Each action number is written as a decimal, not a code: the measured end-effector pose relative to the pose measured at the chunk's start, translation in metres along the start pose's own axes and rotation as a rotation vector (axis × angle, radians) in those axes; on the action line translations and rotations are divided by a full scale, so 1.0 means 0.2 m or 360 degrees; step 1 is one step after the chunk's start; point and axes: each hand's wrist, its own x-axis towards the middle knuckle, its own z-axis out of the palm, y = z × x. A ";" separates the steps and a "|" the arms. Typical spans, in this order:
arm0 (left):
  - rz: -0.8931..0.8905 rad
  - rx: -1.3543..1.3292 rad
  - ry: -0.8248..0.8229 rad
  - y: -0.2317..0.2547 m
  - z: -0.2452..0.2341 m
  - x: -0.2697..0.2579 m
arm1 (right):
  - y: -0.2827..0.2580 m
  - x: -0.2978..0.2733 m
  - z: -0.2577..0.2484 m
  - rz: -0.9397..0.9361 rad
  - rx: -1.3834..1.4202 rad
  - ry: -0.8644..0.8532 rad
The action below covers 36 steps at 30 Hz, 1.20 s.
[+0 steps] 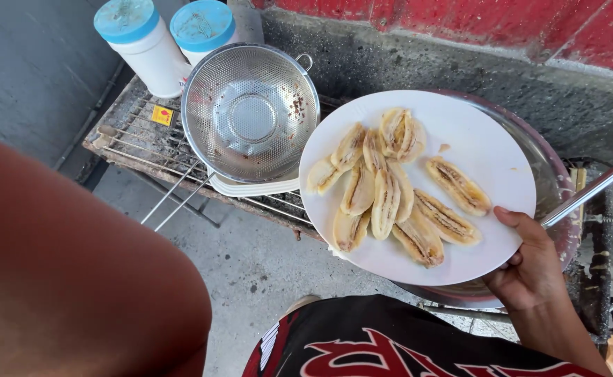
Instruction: Dipping sliced bananas into a bowl of batter and then placing them into a pot of hot oil for frying.
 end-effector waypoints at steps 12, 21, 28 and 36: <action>-0.0438 -0.0108 -0.0056 -0.21 0.13 -0.02 | 0.00 -0.01 -0.01 0.0021 0.0007 0.0100; -0.0745 -0.0152 -0.0192 -0.23 0.36 -0.37 | -0.07 -0.03 0.01 -0.0003 0.0074 -0.0104; -0.0740 -0.0060 0.0142 -0.35 0.25 -0.56 | -0.06 0.00 -0.05 -0.0007 -0.0079 -0.0029; -0.1274 -0.1075 -0.0317 -0.34 0.23 -0.69 | -0.04 0.00 0.01 0.0051 -0.0006 -0.0194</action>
